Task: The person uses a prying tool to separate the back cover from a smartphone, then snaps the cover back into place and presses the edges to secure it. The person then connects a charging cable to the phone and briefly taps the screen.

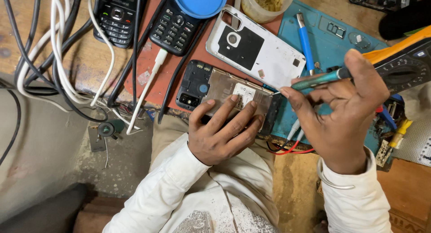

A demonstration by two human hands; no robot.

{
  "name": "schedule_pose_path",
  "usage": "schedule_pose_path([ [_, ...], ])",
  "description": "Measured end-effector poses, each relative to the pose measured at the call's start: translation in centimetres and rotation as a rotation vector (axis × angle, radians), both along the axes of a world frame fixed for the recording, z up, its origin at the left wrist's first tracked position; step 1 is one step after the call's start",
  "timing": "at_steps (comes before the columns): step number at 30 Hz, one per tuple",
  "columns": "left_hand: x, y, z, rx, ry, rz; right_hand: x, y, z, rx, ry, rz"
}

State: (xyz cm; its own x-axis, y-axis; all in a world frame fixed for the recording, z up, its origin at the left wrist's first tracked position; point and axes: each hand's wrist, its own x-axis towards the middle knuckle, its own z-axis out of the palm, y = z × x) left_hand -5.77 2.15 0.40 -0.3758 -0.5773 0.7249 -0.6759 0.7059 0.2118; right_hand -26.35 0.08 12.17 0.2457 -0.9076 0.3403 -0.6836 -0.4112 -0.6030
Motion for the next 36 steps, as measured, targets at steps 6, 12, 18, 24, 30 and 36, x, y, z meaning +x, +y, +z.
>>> schedule_pose_path([
  [6,0.1,0.1,0.3,0.026,0.001,-0.009,-1.2,0.8,-0.5,0.026,-0.062,0.089],
  [12,0.0,0.0,0.3,0.01,0.014,-0.024,-3.7,-0.3,-2.7,0.061,-0.309,0.052],
  [18,-0.1,0.1,0.3,0.012,0.022,-0.03,-3.2,-3.6,-2.7,-0.138,0.179,0.007],
  [24,0.2,0.2,0.1,0.018,0.018,-0.038,-1.2,-5.3,-2.8,-0.117,0.366,-0.031],
  [30,0.2,0.1,0.3,0.013,0.01,-0.037,0.0,-5.7,-3.1,-0.217,0.497,-0.021],
  [36,0.4,0.1,0.2,0.014,0.019,-0.039,-0.6,-5.3,-2.4,-0.154,0.417,0.011],
])
